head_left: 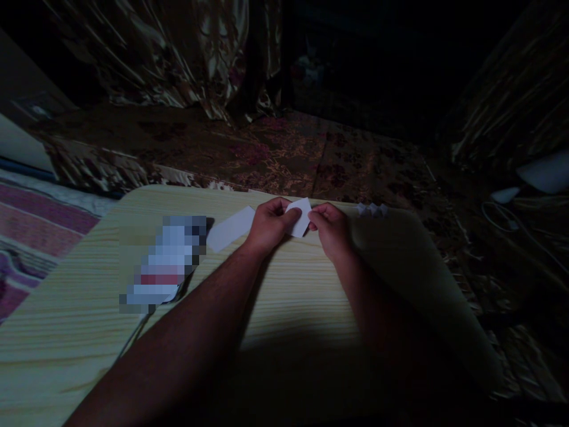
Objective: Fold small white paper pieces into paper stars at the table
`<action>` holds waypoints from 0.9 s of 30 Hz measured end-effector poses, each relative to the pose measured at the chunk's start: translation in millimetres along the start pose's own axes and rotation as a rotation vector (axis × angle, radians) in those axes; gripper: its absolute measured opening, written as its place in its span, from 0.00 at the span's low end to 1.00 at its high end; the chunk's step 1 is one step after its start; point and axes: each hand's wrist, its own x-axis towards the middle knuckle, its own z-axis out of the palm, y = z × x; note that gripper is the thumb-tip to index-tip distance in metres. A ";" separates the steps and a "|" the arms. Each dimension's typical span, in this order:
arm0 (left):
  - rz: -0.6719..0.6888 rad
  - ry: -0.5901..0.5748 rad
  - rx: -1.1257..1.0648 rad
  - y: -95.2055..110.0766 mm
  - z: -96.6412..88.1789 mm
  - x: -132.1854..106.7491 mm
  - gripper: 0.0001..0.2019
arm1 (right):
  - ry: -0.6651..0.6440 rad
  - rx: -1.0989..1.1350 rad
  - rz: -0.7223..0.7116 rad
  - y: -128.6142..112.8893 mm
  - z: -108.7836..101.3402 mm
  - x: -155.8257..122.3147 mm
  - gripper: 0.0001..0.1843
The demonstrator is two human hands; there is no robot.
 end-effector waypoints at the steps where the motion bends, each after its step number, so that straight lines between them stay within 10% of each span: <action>1: -0.003 -0.017 -0.008 0.8 0.5 -0.7 0.12 | -0.007 -0.007 -0.002 0.1 -0.2 -0.2 0.07; 27: 0.032 -0.196 0.184 2.7 -1.8 -3.2 0.11 | -0.021 -0.119 -0.082 -5.7 -1.7 -4.0 0.06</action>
